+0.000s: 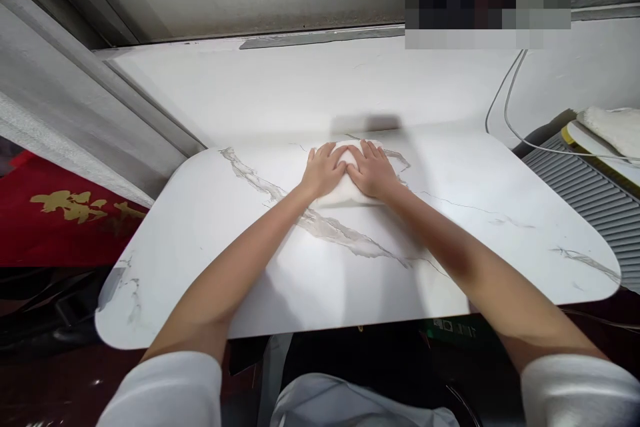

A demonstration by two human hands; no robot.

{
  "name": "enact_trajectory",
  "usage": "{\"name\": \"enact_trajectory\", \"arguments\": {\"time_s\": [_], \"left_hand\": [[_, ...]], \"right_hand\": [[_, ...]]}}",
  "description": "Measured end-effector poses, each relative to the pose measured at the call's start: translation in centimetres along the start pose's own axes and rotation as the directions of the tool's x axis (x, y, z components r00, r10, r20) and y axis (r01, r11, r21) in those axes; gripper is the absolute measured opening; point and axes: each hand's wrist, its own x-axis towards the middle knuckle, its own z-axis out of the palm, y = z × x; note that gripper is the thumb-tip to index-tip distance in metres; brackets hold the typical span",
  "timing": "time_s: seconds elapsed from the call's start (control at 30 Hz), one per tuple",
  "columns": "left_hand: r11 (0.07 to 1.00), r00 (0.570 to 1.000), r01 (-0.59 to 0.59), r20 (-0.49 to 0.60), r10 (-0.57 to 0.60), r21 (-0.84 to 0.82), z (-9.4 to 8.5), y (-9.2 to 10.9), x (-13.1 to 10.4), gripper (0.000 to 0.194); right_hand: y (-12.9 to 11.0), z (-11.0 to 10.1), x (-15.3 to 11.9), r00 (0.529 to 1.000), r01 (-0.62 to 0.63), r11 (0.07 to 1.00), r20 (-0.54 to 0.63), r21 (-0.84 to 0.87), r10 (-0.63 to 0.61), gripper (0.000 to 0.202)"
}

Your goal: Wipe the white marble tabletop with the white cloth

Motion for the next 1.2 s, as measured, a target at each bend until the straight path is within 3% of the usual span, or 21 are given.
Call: {"name": "enact_trajectory", "arguments": {"time_s": [0.1,0.2,0.33,0.43,0.6,0.8,0.97,1.1,1.2], "left_hand": [[0.999,0.999,-0.014,-0.041,0.012,-0.034,-0.1,-1.7,3.0,0.047],[0.999,0.999,-0.002,-0.047,-0.001,-0.055,-0.2,-2.5,4.5,0.048],[1.000,0.999,0.016,-0.040,-0.016,0.001,-0.1,-2.5,4.8,0.049],[0.998,0.999,0.021,-0.043,-0.018,0.067,0.1,-1.9,3.6,0.050],[0.990,0.997,0.076,-0.035,-0.072,0.117,-0.1,-0.2,-1.9,0.051],[0.995,1.000,-0.027,0.005,0.027,0.096,-0.7,1.1,-11.4,0.050],[0.993,0.997,-0.075,-0.013,0.076,0.088,-1.4,1.9,-18.4,0.051],[0.991,0.995,-0.090,-0.034,0.093,0.095,-1.6,2.3,-21.5,0.052],[0.992,0.997,-0.068,-0.015,0.070,0.106,-1.8,1.9,-21.3,0.053]], "right_hand": [[-0.3,0.5,2.9,0.998,-0.034,0.999,-0.057,0.013,0.035,0.057],[-0.4,0.9,4.6,0.995,-0.042,0.999,-0.093,0.026,0.044,0.057],[-0.1,1.1,5.2,0.993,-0.025,0.999,-0.113,0.022,0.028,0.056],[0.0,1.1,4.4,0.995,-0.003,1.000,-0.101,0.015,0.005,0.056],[-1.1,1.1,-0.1,0.994,0.083,0.997,-0.076,0.010,-0.082,0.057],[-4.1,1.3,-9.7,0.998,0.065,0.996,-0.030,0.068,-0.063,0.059],[-5.6,1.4,-16.0,0.978,0.197,0.972,0.037,0.127,-0.203,0.063],[-6.5,1.3,-18.4,0.966,0.247,0.960,0.046,0.130,-0.255,0.063],[-7.0,0.6,-17.4,0.959,0.236,0.964,0.132,0.123,-0.252,0.065]]}}
